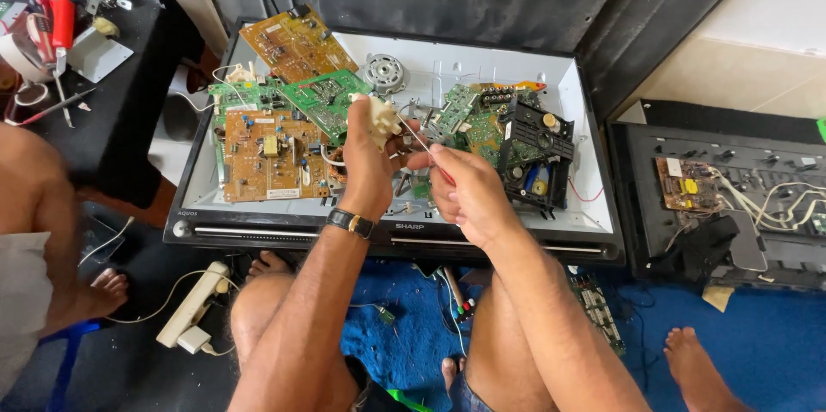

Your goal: Disassembling and cleaning an internal motor component from a television set using a screwdriver and a cloth.

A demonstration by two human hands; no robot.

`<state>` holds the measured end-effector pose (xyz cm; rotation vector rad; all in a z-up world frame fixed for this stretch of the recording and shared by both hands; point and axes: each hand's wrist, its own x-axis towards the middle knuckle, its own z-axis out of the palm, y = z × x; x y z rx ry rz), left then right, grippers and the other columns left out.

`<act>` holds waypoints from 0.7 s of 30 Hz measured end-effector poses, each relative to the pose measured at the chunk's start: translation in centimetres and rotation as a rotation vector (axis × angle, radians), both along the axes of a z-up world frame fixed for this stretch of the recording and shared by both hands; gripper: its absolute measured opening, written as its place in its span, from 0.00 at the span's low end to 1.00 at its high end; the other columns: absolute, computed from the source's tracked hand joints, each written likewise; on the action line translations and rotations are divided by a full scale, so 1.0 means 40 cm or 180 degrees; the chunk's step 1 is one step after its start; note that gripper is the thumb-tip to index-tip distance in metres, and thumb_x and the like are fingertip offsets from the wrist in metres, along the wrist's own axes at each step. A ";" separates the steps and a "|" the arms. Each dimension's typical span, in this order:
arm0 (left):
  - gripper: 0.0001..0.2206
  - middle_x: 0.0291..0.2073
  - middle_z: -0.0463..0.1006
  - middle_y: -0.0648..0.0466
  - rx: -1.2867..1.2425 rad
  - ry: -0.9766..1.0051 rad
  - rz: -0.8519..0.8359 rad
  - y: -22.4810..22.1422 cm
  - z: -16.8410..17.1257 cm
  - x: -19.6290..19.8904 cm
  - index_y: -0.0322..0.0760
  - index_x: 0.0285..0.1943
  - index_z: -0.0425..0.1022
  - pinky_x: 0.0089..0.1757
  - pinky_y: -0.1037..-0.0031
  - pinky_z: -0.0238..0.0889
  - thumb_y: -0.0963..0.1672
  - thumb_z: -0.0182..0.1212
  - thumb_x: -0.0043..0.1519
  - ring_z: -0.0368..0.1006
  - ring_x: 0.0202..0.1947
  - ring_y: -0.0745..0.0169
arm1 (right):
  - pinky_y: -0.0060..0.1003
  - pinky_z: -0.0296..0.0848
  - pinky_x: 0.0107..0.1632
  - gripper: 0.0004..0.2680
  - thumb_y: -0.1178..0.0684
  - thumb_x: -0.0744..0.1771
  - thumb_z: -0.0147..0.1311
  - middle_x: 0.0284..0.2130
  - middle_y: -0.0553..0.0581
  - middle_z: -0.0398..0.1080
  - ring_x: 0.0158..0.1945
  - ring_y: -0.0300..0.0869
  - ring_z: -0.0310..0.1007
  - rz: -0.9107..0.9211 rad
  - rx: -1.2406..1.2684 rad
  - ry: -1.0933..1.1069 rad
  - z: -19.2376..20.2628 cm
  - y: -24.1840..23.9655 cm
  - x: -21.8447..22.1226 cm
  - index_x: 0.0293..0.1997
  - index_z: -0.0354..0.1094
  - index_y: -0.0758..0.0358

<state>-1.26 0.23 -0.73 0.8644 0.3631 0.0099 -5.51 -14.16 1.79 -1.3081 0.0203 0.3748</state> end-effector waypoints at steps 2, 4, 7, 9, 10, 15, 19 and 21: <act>0.27 0.32 0.78 0.44 0.0178 -0.0048 -0.0040 -0.003 -0.004 0.003 0.33 0.43 0.70 0.32 0.60 0.80 0.59 0.43 0.63 0.79 0.30 0.48 | 0.22 0.47 0.09 0.12 0.51 0.71 0.46 0.09 0.41 0.46 0.07 0.25 0.45 -0.0076 -0.0073 -0.0073 -0.020 -0.007 0.011 0.46 0.73 0.70; 0.26 0.30 0.77 0.43 0.0360 -0.0084 -0.0066 -0.005 -0.010 0.001 0.32 0.42 0.70 0.31 0.59 0.81 0.59 0.44 0.63 0.79 0.29 0.47 | 0.23 0.47 0.10 0.10 0.51 0.70 0.48 0.09 0.41 0.46 0.07 0.26 0.45 -0.0135 -0.0142 -0.0135 -0.047 -0.011 0.016 0.46 0.72 0.69; 0.26 0.29 0.76 0.44 0.0692 -0.0196 -0.0139 -0.015 0.003 -0.007 0.32 0.43 0.70 0.29 0.62 0.81 0.58 0.43 0.65 0.79 0.27 0.48 | 0.21 0.44 0.11 0.09 0.55 0.71 0.47 0.07 0.43 0.49 0.08 0.25 0.48 -0.0376 -0.0588 -0.0896 -0.065 -0.015 0.019 0.42 0.75 0.67; 0.24 0.25 0.74 0.48 0.1016 -0.0193 -0.0076 -0.025 0.031 -0.031 0.32 0.45 0.68 0.27 0.68 0.78 0.57 0.43 0.66 0.75 0.22 0.57 | 0.27 0.59 0.25 0.09 0.55 0.70 0.50 0.14 0.51 0.68 0.20 0.29 0.58 -0.0448 -0.2065 -0.1931 -0.044 -0.018 0.002 0.38 0.81 0.52; 0.24 0.25 0.74 0.48 0.1022 -0.0185 -0.0092 -0.027 0.028 -0.030 0.32 0.45 0.68 0.27 0.68 0.78 0.57 0.43 0.66 0.75 0.22 0.57 | 0.27 0.59 0.25 0.09 0.55 0.70 0.50 0.14 0.51 0.68 0.20 0.29 0.58 -0.0460 -0.2063 -0.1916 -0.044 -0.015 0.000 0.38 0.81 0.52; 0.22 0.25 0.74 0.51 0.1500 -0.0252 -0.0060 -0.033 0.002 -0.019 0.34 0.47 0.66 0.25 0.72 0.76 0.56 0.43 0.67 0.75 0.21 0.61 | 0.42 0.65 0.22 0.07 0.51 0.69 0.50 0.12 0.57 0.67 0.18 0.55 0.71 -0.0755 -0.3061 -0.2579 -0.049 -0.016 -0.011 0.36 0.75 0.51; 0.21 0.24 0.73 0.51 0.1634 -0.0285 -0.0110 -0.031 -0.004 -0.019 0.34 0.47 0.66 0.24 0.73 0.75 0.56 0.42 0.68 0.74 0.20 0.62 | 0.38 0.65 0.20 0.06 0.51 0.70 0.49 0.09 0.50 0.64 0.15 0.47 0.71 -0.0859 -0.3773 -0.3187 -0.090 -0.028 0.001 0.35 0.71 0.51; 0.20 0.22 0.73 0.51 0.1860 -0.0215 -0.0173 -0.026 0.007 -0.031 0.35 0.47 0.66 0.23 0.75 0.71 0.55 0.41 0.68 0.73 0.18 0.64 | 0.36 0.65 0.19 0.04 0.52 0.68 0.50 0.08 0.49 0.62 0.13 0.44 0.69 -0.0914 -0.4270 -0.3803 -0.121 -0.031 0.012 0.35 0.69 0.50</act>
